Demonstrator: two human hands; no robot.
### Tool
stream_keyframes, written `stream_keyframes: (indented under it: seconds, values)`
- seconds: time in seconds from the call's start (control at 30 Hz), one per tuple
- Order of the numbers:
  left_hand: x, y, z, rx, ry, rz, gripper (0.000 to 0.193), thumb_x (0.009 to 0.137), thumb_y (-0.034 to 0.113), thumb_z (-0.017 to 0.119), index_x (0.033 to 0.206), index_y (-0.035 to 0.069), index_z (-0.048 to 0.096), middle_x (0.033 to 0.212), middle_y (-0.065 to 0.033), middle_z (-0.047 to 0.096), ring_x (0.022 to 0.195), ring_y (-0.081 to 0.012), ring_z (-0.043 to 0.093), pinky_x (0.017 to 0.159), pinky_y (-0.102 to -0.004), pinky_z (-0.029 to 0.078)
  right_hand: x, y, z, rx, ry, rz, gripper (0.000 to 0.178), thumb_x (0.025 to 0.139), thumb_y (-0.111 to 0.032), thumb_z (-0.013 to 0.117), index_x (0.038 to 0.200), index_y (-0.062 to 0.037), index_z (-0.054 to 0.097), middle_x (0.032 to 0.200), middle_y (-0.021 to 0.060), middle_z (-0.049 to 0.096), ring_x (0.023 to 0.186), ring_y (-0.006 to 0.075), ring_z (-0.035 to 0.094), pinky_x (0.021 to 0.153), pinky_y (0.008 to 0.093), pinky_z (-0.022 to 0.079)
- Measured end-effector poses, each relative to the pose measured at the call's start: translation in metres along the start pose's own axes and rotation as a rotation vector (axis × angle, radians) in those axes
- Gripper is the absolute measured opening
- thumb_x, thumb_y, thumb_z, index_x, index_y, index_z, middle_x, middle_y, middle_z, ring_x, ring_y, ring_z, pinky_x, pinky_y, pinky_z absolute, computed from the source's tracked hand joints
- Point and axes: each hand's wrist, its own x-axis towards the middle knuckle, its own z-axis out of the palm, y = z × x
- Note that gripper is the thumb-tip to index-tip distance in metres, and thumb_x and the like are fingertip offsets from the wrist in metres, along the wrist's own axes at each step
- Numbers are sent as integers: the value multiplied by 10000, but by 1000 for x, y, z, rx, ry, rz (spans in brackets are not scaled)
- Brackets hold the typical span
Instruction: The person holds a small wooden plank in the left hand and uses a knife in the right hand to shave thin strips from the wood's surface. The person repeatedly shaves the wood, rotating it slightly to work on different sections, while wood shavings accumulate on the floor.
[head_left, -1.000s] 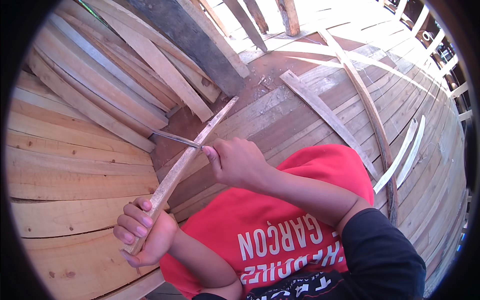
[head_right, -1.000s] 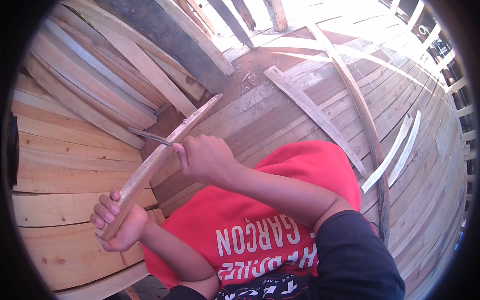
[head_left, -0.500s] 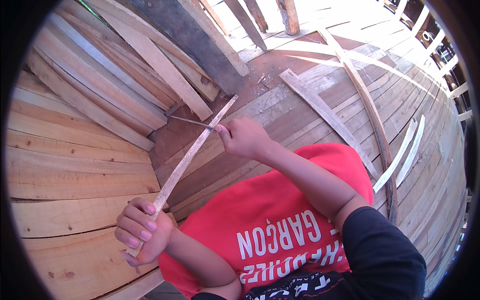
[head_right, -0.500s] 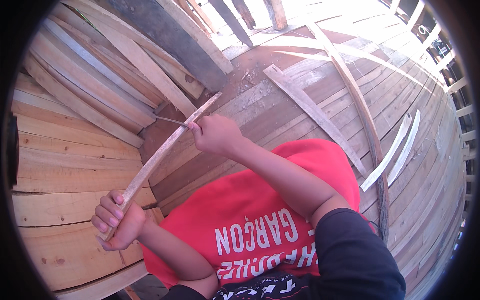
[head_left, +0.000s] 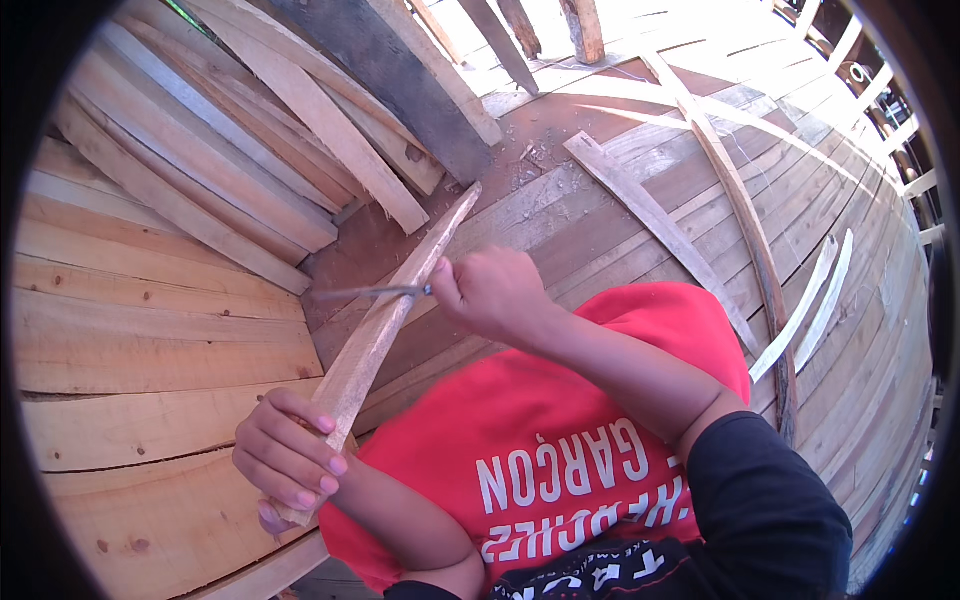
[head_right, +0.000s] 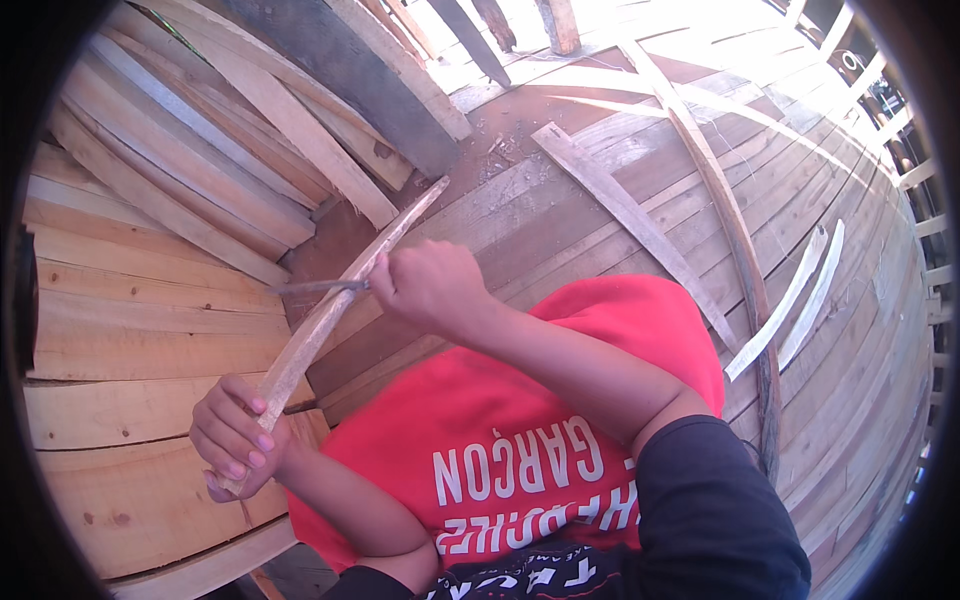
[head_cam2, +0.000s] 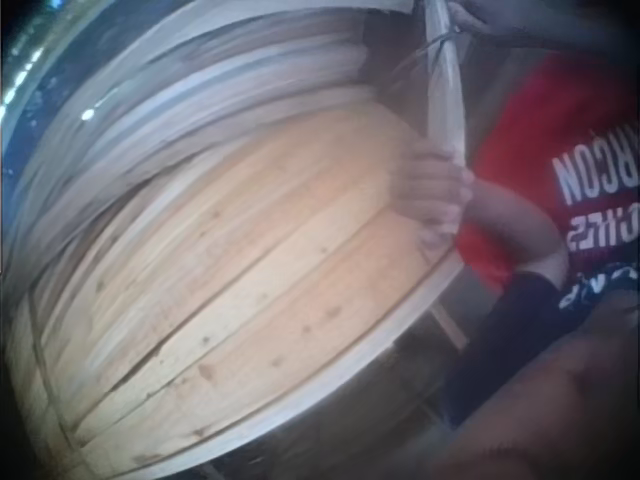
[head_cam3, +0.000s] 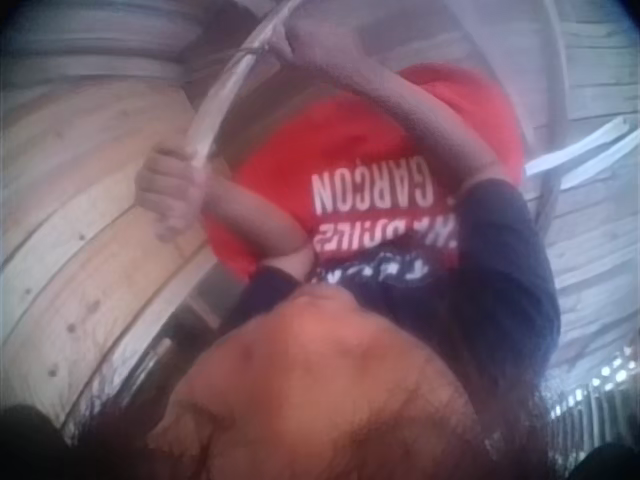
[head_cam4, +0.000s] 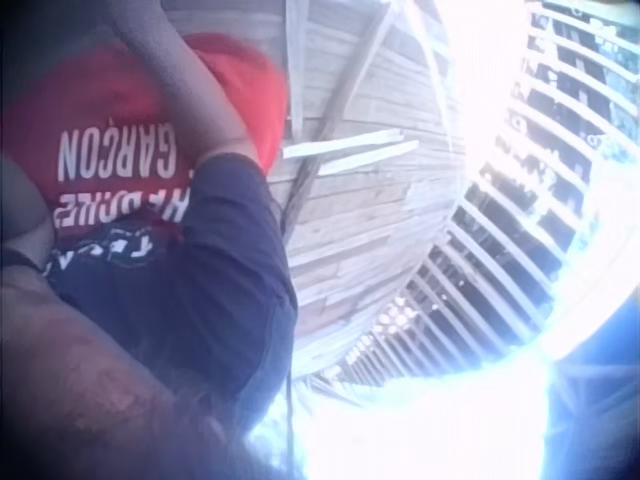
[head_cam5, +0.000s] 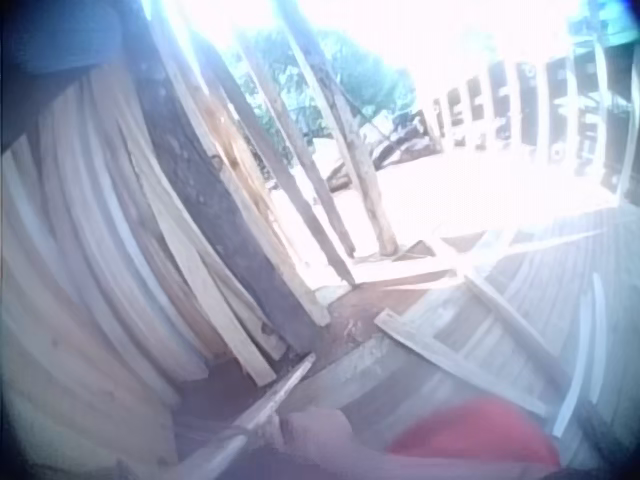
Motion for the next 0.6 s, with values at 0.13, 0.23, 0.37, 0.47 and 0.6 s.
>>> stream_keyframes:
  seconds: [0.13,0.23,0.37,0.47,0.6]
  values:
    - [6,-3,0,-3,24,12,318,851,353,497,580,207,577,488,69,564,443,-79,548,603,-309,448,31,72,13,-105,87,185,514,950,-318,417,614,-11,657,578,233,593,577,423,621,605,502,516]
    - [8,-2,2,3,3,30,330,862,347,495,581,200,587,494,58,580,453,-83,569,606,-305,456,17,17,5,-37,30,92,512,942,-317,415,616,-3,655,590,222,610,571,419,628,624,511,526]
    - [4,-1,-8,-45,-88,20,342,893,347,493,661,148,647,600,3,664,532,-131,648,676,-332,510,18,16,16,-5,3,136,504,935,-328,429,645,11,663,650,243,631,657,425,649,682,523,526]
    - [12,-3,-3,-80,-92,36,359,908,353,492,705,117,669,630,-27,688,566,-163,679,699,-351,534,45,124,28,-101,51,432,534,941,-372,377,792,30,696,809,268,673,803,425,675,766,518,526]
    - [11,-4,4,-68,-65,85,383,912,367,479,706,96,655,594,-48,661,542,-191,666,668,-362,534,46,104,27,-97,-52,379,570,945,-391,346,894,51,703,919,301,670,924,458,653,870,510,501]
